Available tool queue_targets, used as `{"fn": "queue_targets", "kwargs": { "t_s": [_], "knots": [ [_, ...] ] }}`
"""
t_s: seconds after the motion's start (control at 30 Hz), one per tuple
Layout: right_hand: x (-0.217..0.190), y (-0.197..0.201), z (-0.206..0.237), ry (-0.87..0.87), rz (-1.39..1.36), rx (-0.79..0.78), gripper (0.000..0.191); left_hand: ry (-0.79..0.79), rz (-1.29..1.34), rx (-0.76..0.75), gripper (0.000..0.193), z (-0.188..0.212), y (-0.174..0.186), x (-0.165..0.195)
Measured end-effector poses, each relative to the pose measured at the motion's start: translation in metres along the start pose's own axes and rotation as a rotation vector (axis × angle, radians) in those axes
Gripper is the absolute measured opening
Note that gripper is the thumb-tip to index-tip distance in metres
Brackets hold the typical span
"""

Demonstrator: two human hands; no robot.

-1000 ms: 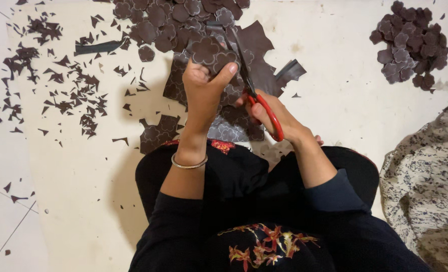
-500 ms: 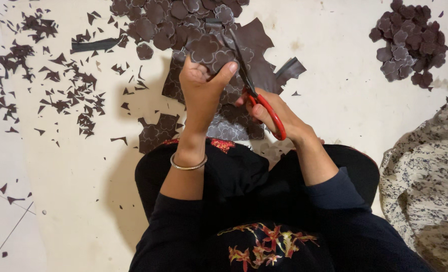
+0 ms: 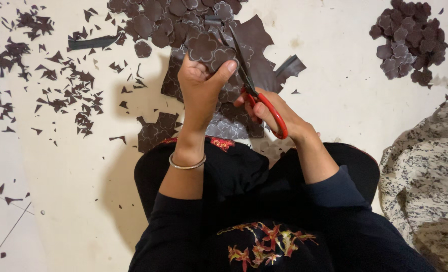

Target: The person sits on the floor and uses red-handled scissors to cut flower-shaped pieces from a dark patterned fabric. They repeatedly trim the edges of each piece and place the finished cutouts on the floor.

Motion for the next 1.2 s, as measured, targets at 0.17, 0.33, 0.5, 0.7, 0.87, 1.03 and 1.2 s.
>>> {"fn": "queue_targets", "kwargs": {
  "t_s": [0.17,0.33,0.5,0.7,0.87,1.03,1.2],
  "knots": [
    [0.001,-0.001,-0.001,-0.026,0.008,0.025,0.101,-0.017,0.009,-0.003,0.030,0.001,0.002,0.000],
    [-0.001,-0.002,-0.002,-0.028,0.036,0.061,0.104,-0.017,-0.002,0.003,0.032,0.002,0.003,-0.002],
    [0.002,-0.002,-0.002,-0.066,0.076,0.095,0.106,-0.029,0.008,0.002,0.032,0.002,0.004,-0.004],
    [0.011,-0.003,-0.005,-0.110,0.048,0.117,0.105,-0.022,0.010,-0.003,0.028,0.002,0.005,-0.005],
    [0.011,-0.002,-0.005,-0.113,0.050,0.125,0.102,-0.007,0.018,0.011,0.030,0.003,0.006,-0.003],
    [0.010,-0.003,-0.004,-0.121,0.031,0.118,0.100,-0.002,0.023,0.010,0.033,0.002,0.005,-0.002],
    [0.012,-0.002,-0.004,-0.118,0.002,0.108,0.097,-0.003,0.038,0.007,0.035,0.001,0.006,-0.003]
  ]
}}
Point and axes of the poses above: each hand's wrist, its own z-axis away from the middle knuckle, its own y-axis out of the back of the hand, x = y × z, the point moved 7 cm from there along -z, towards the middle knuckle, and after that the axes turned 9 degrees about -y, right-handed, at the moved point
